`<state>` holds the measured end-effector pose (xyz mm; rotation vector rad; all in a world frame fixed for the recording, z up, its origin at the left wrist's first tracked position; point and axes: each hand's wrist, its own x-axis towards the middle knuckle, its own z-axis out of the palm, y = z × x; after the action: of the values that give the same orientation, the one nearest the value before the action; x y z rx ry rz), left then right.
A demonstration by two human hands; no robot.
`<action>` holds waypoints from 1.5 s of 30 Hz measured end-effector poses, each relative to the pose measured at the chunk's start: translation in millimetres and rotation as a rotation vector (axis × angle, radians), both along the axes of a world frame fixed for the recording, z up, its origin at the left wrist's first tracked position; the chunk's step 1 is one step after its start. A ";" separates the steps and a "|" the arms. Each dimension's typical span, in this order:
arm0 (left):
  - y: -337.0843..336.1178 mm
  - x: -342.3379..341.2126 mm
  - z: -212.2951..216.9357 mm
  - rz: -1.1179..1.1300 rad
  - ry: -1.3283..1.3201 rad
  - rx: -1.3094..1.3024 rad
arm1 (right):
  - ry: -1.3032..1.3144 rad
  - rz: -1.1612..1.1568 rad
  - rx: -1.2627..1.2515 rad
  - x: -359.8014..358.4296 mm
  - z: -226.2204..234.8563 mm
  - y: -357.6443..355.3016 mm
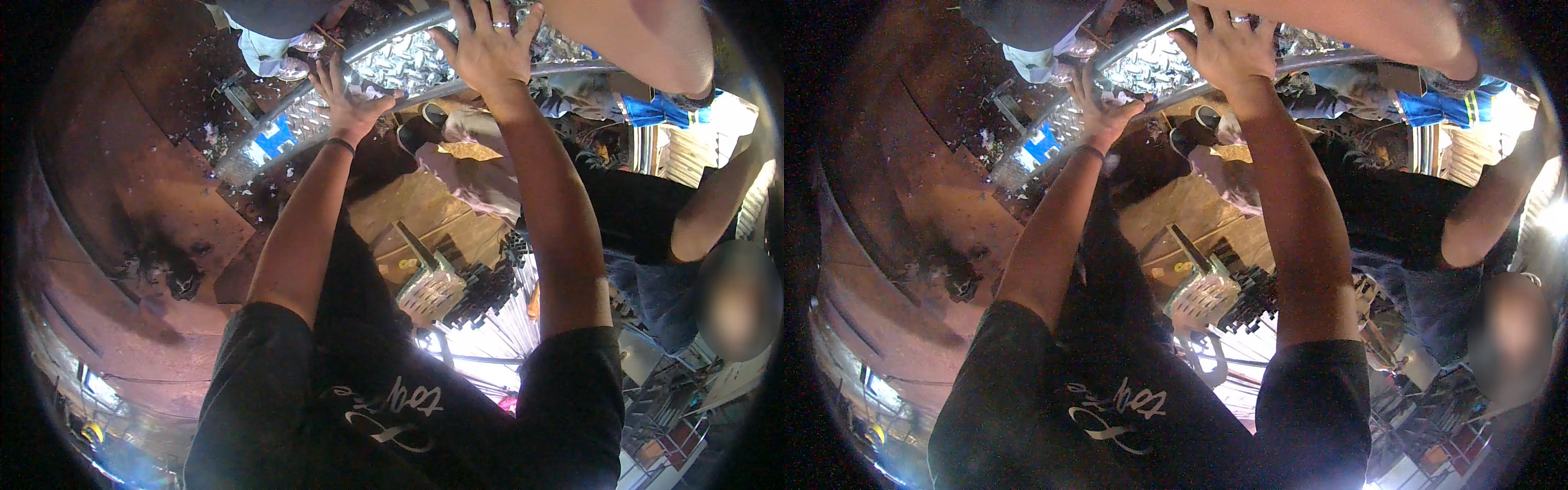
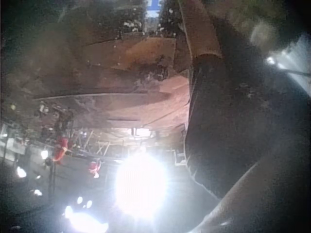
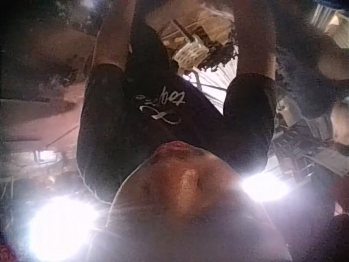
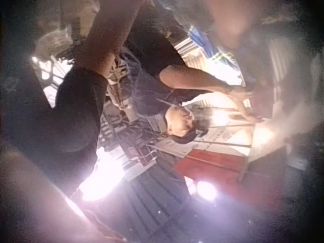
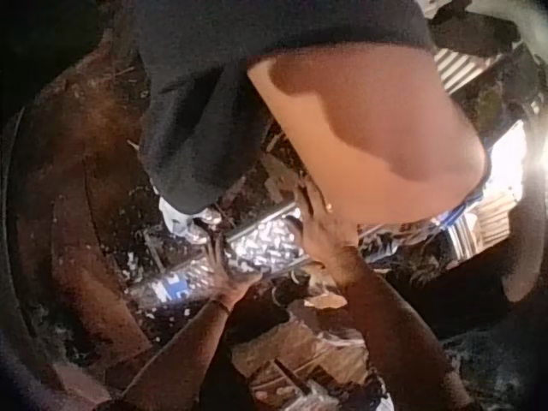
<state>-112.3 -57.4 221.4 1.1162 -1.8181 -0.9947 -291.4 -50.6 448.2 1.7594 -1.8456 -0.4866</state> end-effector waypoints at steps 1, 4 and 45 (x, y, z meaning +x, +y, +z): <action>1.2 -0.9 0.0 0.032 0.044 0.051 | -0.051 0.002 0.004 -0.7 0.1 0.0; 4.1 -1.6 -9.8 0.100 0.102 0.143 | -0.120 0.040 -0.033 -0.6 0.0 0.0; 33.2 18.5 59.6 -0.054 -0.020 -0.191 | -0.209 0.069 -0.033 6.8 15.4 -3.6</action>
<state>-93.8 -24.2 281.0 0.9681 -1.9236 -0.8230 -284.6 -54.2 463.6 1.9053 -1.9125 -0.2526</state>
